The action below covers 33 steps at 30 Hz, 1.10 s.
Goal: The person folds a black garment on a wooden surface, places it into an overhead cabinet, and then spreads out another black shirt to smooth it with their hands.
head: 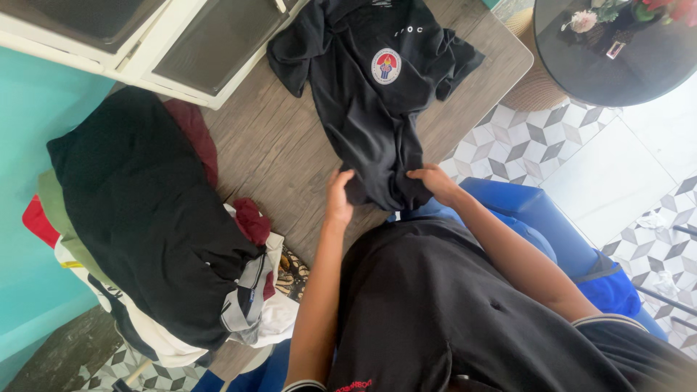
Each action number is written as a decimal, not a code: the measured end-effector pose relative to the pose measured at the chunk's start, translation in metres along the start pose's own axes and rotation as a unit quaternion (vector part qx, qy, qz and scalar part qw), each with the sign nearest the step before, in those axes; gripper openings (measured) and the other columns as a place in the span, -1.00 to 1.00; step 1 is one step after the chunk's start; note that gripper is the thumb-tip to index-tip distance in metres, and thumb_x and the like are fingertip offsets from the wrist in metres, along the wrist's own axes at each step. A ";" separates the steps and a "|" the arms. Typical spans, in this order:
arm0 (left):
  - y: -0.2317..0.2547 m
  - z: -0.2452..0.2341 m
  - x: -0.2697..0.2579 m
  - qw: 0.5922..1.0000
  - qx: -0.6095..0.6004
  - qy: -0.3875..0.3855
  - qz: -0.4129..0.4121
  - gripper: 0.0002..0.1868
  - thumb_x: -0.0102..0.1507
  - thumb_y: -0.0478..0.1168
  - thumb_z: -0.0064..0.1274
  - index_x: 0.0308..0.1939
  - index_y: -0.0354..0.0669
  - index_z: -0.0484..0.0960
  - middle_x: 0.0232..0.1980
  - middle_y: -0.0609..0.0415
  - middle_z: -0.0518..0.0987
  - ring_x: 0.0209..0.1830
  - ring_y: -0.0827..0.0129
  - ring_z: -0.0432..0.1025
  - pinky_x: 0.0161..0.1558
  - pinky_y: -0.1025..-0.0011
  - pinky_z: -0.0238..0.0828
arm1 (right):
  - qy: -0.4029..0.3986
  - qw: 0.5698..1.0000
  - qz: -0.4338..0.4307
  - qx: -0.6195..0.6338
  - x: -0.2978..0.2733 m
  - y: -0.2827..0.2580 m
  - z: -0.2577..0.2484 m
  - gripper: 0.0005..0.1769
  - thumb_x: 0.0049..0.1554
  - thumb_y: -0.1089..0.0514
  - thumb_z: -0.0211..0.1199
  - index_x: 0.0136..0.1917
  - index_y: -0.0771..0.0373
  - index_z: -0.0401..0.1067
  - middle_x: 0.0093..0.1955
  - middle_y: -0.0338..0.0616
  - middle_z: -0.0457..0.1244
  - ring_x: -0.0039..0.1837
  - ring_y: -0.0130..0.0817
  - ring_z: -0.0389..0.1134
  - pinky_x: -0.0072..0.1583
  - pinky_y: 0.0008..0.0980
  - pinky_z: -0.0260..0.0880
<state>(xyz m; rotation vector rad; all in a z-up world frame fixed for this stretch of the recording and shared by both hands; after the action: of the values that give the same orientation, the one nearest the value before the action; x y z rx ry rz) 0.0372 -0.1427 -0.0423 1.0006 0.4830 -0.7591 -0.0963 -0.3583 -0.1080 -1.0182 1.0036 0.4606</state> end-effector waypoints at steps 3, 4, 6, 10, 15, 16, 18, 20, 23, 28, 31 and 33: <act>0.033 -0.050 -0.011 0.991 0.055 0.077 0.092 -0.79 0.20 -0.21 0.16 -0.15 -0.24 0.59 -0.16 0.07 0.60 -0.17 0.34 0.47 -0.06 0.37 0.43 | 0.017 0.999 -0.025 0.032 0.005 0.000 -0.021 -0.61 0.13 0.18 0.22 0.19 0.40 0.49 0.03 -0.08 0.44 0.05 -0.30 0.48 0.12 -0.37 0.47; 0.042 -0.074 -0.018 0.980 0.100 0.134 0.110 -0.79 0.20 -0.19 0.16 -0.19 -0.24 0.58 -0.18 0.09 0.59 -0.20 0.36 0.46 -0.09 0.37 0.43 | 0.030 0.999 -0.013 0.012 0.006 0.004 -0.030 -0.62 0.15 0.16 0.21 0.19 0.39 0.49 0.02 -0.05 0.43 0.00 -0.27 0.46 0.05 -0.33 0.44; 0.059 -0.109 -0.032 0.945 0.216 0.194 0.149 -0.69 0.31 -0.17 0.22 -0.13 -0.40 0.53 -0.16 -0.01 0.52 -0.17 0.30 0.38 -0.04 0.28 0.34 | 0.055 0.998 0.010 -0.029 0.007 0.010 -0.047 -0.63 0.19 0.13 0.18 0.20 0.38 0.48 -0.01 0.00 0.41 -0.08 -0.21 0.43 -0.10 -0.25 0.39; 0.077 -0.114 -0.062 0.812 0.490 0.263 0.175 -0.46 0.26 -0.08 0.17 0.19 -0.32 0.39 0.12 -0.20 0.51 0.10 0.03 0.44 0.15 0.20 0.32 | 0.071 0.978 -0.035 -0.192 0.006 0.000 -0.056 -0.60 0.21 0.08 0.22 0.26 0.28 0.48 -0.09 0.13 0.35 -0.14 -0.17 0.38 -0.15 -0.26 0.35; 0.101 -0.022 -0.078 0.642 0.659 0.182 0.347 -0.24 0.25 -0.12 0.17 0.44 -0.35 0.23 0.41 -0.34 0.32 0.45 -0.18 0.21 0.37 0.01 0.18 | 0.202 0.872 -0.219 -0.388 -0.031 -0.075 -0.046 -0.43 0.06 0.06 0.33 0.30 0.29 0.38 0.08 0.06 0.41 0.16 -0.01 0.42 0.18 -0.10 0.38; 0.100 -0.004 -0.072 0.626 0.672 0.155 0.363 -0.25 0.27 -0.13 0.15 0.46 -0.33 0.23 0.46 -0.32 0.30 0.51 -0.16 0.18 0.42 -0.01 0.15 | 0.207 0.867 -0.236 -0.388 -0.038 -0.085 -0.040 -0.40 0.04 0.06 0.33 0.32 0.28 0.37 0.17 0.09 0.35 0.22 0.01 0.38 0.23 -0.09 0.35; 0.093 0.020 -0.052 0.584 0.725 0.125 0.342 -0.26 0.27 -0.14 0.14 0.48 -0.26 0.24 0.51 -0.32 0.23 0.55 -0.17 0.11 0.45 -0.02 0.10 | 0.218 0.855 -0.268 -0.386 -0.050 -0.103 -0.022 -0.33 0.00 0.06 0.32 0.37 0.25 0.35 0.34 0.14 0.24 0.34 0.06 0.32 0.32 -0.06 0.31; 0.084 0.031 -0.033 0.550 0.767 0.084 0.319 -0.26 0.28 -0.14 0.12 0.51 -0.20 0.23 0.56 -0.32 0.15 0.58 -0.17 0.05 0.48 -0.02 0.06 | 0.190 0.830 -0.304 -0.429 -0.057 -0.114 0.002 -0.29 0.02 0.06 0.33 0.42 0.25 0.32 0.46 0.09 0.16 0.47 0.10 0.18 0.41 -0.05 0.22; 0.064 0.027 -0.013 0.517 0.808 0.035 0.281 -0.24 0.32 -0.10 0.08 0.56 -0.14 0.17 0.62 -0.28 0.05 0.61 -0.16 -0.01 0.47 -0.04 0.03 | 0.162 0.787 -0.313 -0.506 -0.060 -0.112 0.029 -0.29 0.01 0.06 0.35 0.42 0.20 0.33 0.57 0.07 0.05 0.56 0.08 0.04 0.46 -0.05 0.16; 0.041 -0.006 -0.027 0.477 0.850 0.073 0.212 -0.20 0.33 0.00 0.02 0.58 -0.13 0.12 0.64 -0.25 -0.06 0.61 -0.18 -0.08 0.41 -0.12 0.07 | 0.159 0.738 -0.334 -0.565 -0.072 -0.106 0.038 -0.23 -0.02 0.07 0.33 0.45 0.22 0.30 0.59 0.09 0.01 0.56 0.04 0.02 0.45 -0.01 0.11; 0.026 -0.016 -0.050 0.476 0.854 0.092 0.190 -0.17 0.34 0.05 0.01 0.58 -0.23 0.09 0.63 -0.34 -0.06 0.58 -0.24 -0.06 0.39 -0.11 0.10 | 0.158 0.719 -0.352 -0.578 -0.079 -0.098 0.036 -0.22 -0.03 0.10 0.31 0.46 0.25 0.31 0.58 0.08 0.03 0.56 0.01 0.03 0.45 0.00 0.11; 0.018 -0.014 -0.067 0.499 0.842 0.084 0.185 -0.17 0.29 0.07 0.03 0.53 -0.27 0.15 0.56 -0.37 0.05 0.50 -0.24 0.06 0.33 -0.06 0.17 | 0.163 0.709 -0.373 -0.576 -0.081 -0.100 0.032 -0.24 -0.04 0.11 0.31 0.44 0.24 0.34 0.58 0.09 0.04 0.56 0.01 0.04 0.45 -0.01 0.11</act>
<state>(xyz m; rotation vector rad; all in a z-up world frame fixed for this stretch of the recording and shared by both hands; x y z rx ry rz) 0.0066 -0.1017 0.0071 2.9333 -0.6244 -0.5491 -0.0486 -0.3701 0.0152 -2.5891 0.4055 0.1712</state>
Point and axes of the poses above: each hand's wrist, its own x-axis towards the middle knuckle, its own z-axis out of the palm, y = z × x, the point moved 10 cm from there along x, towards the middle knuckle
